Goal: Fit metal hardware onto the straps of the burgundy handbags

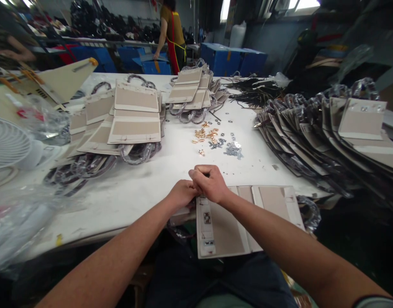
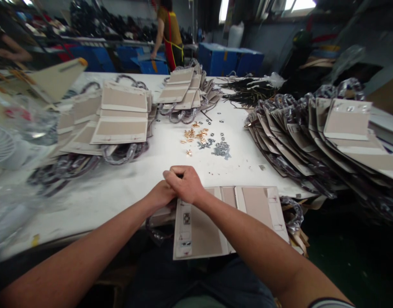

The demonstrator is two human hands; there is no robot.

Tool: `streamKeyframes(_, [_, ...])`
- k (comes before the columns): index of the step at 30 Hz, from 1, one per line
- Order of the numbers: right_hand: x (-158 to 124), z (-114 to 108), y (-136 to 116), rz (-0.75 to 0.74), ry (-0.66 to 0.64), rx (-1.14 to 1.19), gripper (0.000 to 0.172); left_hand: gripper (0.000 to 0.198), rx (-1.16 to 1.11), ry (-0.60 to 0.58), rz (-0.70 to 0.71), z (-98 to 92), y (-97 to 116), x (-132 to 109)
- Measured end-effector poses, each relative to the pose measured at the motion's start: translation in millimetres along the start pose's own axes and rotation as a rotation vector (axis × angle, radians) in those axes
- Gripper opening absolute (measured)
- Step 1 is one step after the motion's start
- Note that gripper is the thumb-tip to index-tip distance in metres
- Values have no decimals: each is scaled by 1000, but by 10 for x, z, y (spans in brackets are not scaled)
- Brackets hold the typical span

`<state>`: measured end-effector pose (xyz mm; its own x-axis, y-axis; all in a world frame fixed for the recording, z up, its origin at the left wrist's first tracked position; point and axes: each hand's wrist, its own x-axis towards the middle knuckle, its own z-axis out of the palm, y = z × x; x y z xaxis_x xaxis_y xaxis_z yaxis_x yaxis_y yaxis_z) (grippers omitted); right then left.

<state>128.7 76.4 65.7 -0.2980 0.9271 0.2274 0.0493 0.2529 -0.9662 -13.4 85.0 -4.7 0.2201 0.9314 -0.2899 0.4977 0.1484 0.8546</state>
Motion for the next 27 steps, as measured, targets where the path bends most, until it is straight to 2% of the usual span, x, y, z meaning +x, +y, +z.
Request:
streamKeyframes(4, [-109, -127, -17, -17, 105, 127, 49, 23, -8, -25, -2, 4, 40, -99])
streamKeyframes(8, [-152, -153, -42, -45, 204, 179, 54, 25, 18, -10, 22, 6, 27, -73])
streamKeyframes(15, [-84, -76, -4, -19, 127, 158, 51, 25, 96, 32, 81, -16, 59, -81])
streamKeyframes(19, [-38, -112, -74, -47, 152, 226, 50, 26, 110, 40, 78, -6, 49, -95])
streamKeyframes(24, [-66, -118, 56, 19, 159, 223, 48, 30, 97, 48, 63, 8, 46, -104])
streamKeyframes(27, [-105, -128, 87, -18, 169, 212, 46, 30, 97, 54, 56, 6, 31, -105])
